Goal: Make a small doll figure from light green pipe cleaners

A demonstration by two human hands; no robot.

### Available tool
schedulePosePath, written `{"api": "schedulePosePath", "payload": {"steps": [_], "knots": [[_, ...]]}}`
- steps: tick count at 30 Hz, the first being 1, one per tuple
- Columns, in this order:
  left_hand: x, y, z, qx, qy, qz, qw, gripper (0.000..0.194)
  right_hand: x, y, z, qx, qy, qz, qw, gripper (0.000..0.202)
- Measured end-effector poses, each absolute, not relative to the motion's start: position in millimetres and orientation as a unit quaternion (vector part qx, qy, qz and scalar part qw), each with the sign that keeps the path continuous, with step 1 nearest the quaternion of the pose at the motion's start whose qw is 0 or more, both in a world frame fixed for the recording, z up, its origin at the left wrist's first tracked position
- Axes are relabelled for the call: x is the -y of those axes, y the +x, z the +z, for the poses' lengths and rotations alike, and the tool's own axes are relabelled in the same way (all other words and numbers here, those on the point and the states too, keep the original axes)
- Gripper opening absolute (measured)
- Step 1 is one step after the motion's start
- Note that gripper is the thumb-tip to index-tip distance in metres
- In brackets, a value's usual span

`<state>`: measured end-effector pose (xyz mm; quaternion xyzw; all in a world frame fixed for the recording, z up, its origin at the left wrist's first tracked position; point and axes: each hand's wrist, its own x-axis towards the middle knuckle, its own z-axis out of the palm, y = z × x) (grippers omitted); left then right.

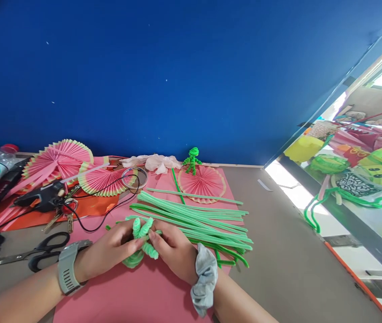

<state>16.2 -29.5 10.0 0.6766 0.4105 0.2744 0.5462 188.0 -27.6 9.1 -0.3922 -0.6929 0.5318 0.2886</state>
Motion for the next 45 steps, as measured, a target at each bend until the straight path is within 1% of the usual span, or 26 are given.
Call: {"api": "schedulePosePath", "payload": {"steps": [5, 7, 9, 12, 14, 18, 24, 30, 35, 41, 45], "knots": [[27.1, 17.0, 8.5, -0.388, 0.638, 0.278, 0.604, 0.020, 26.9, 192.4, 10.6, 0.665, -0.395, 0.569, 0.281, 0.030], [28.2, 17.0, 8.2, -0.390, 0.635, 0.276, 0.607, 0.022, 27.2, 192.9, 9.6, 0.633, -0.407, 0.588, 0.296, 0.030], [29.6, 16.4, 8.2, -0.402, 0.645, 0.281, 0.586, 0.021, 26.8, 193.0, 8.7, 0.613, -0.419, 0.591, 0.315, 0.029], [30.7, 15.8, 10.2, -0.441, 0.672, 0.296, 0.516, 0.020, 24.6, 193.1, 9.0, 0.624, -0.417, 0.574, 0.327, 0.027], [30.8, 16.4, 12.8, -0.450, 0.684, 0.302, 0.489, 0.019, 22.7, 193.1, 9.6, 0.643, -0.412, 0.555, 0.330, 0.027], [30.2, 19.8, 17.0, -0.434, 0.691, 0.301, 0.494, 0.020, 21.1, 192.1, 9.2, 0.675, -0.417, 0.509, 0.334, 0.027], [28.7, 22.3, 14.9, -0.461, 0.685, 0.323, 0.462, 0.021, 23.2, 188.8, 6.5, 0.711, -0.455, 0.437, 0.312, 0.028], [28.9, 19.2, 8.9, -0.502, 0.654, 0.315, 0.470, 0.023, 19.7, 187.2, 0.5, 0.707, -0.457, 0.424, 0.334, 0.029], [30.4, 17.8, 11.2, -0.513, 0.648, 0.299, 0.477, 0.025, 17.4, 187.8, 0.3, 0.709, -0.452, 0.431, 0.327, 0.028], [32.6, 20.0, 13.4, -0.520, 0.672, 0.298, 0.435, 0.024, 19.6, 190.0, 4.2, 0.702, -0.476, 0.382, 0.367, 0.027], [33.2, 19.7, 6.9, -0.516, 0.677, 0.306, 0.426, 0.022, 20.2, 190.4, 8.3, 0.739, -0.485, 0.354, 0.305, 0.025]]}}
